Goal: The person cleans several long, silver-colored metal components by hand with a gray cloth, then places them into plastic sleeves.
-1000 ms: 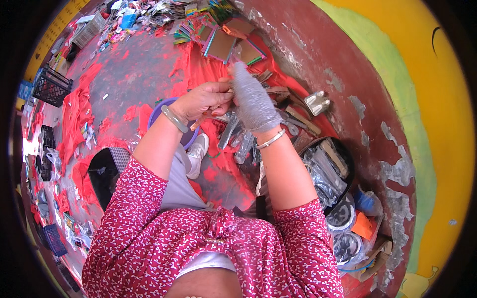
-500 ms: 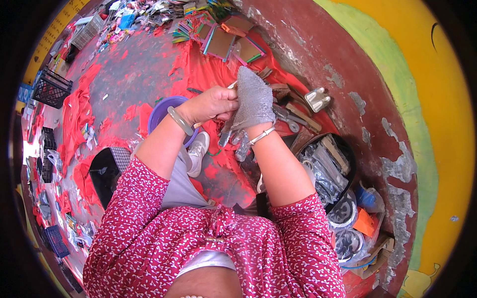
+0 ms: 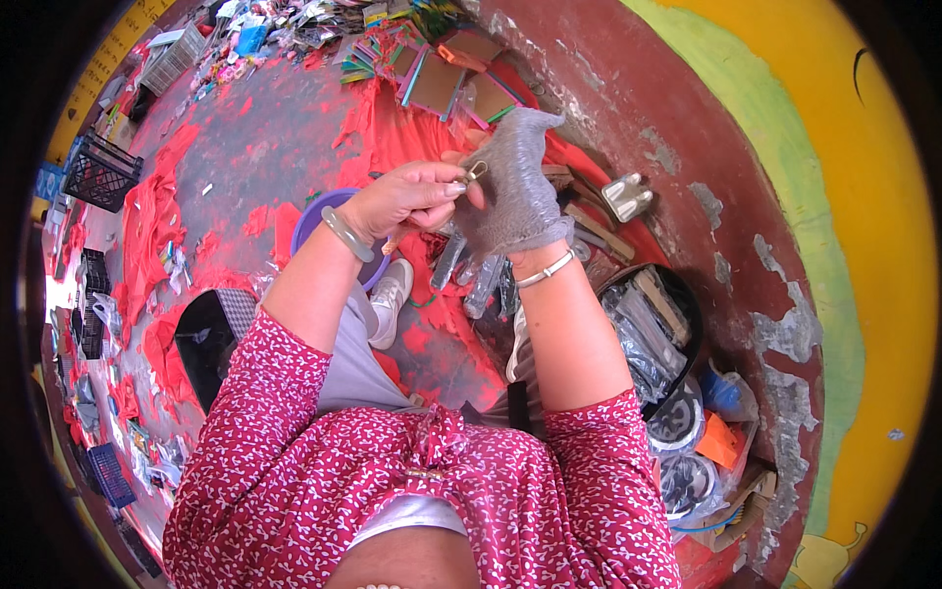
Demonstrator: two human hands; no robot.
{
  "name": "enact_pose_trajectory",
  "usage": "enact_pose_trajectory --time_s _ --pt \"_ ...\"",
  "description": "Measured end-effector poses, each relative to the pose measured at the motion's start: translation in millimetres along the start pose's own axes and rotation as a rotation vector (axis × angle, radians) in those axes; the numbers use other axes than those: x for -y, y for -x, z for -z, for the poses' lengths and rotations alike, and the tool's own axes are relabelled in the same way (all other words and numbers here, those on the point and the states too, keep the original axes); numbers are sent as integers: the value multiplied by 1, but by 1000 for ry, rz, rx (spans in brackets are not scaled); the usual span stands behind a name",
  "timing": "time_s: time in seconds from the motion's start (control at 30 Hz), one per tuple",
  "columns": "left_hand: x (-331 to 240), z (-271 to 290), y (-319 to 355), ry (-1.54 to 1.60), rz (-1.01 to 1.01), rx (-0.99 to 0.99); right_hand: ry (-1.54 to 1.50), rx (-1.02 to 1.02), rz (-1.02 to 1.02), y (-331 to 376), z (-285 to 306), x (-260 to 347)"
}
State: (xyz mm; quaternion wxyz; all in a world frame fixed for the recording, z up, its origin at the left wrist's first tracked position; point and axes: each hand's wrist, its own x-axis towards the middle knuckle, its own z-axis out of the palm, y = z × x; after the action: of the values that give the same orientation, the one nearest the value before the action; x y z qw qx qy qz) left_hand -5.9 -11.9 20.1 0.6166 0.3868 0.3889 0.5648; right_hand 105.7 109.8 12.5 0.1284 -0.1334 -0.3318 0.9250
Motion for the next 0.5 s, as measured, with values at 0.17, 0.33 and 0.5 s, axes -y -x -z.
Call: enact_pose_trajectory --time_s 0.17,0.33,0.5 --pt "13 7 -4 -64 8 -75 1558 170 470 -2 8 11" --pt "17 7 -12 -122 88 -163 2028 75 690 8 -2 13" --pt "22 4 -15 -125 82 -188 1963 -44 1009 -6 13 9"
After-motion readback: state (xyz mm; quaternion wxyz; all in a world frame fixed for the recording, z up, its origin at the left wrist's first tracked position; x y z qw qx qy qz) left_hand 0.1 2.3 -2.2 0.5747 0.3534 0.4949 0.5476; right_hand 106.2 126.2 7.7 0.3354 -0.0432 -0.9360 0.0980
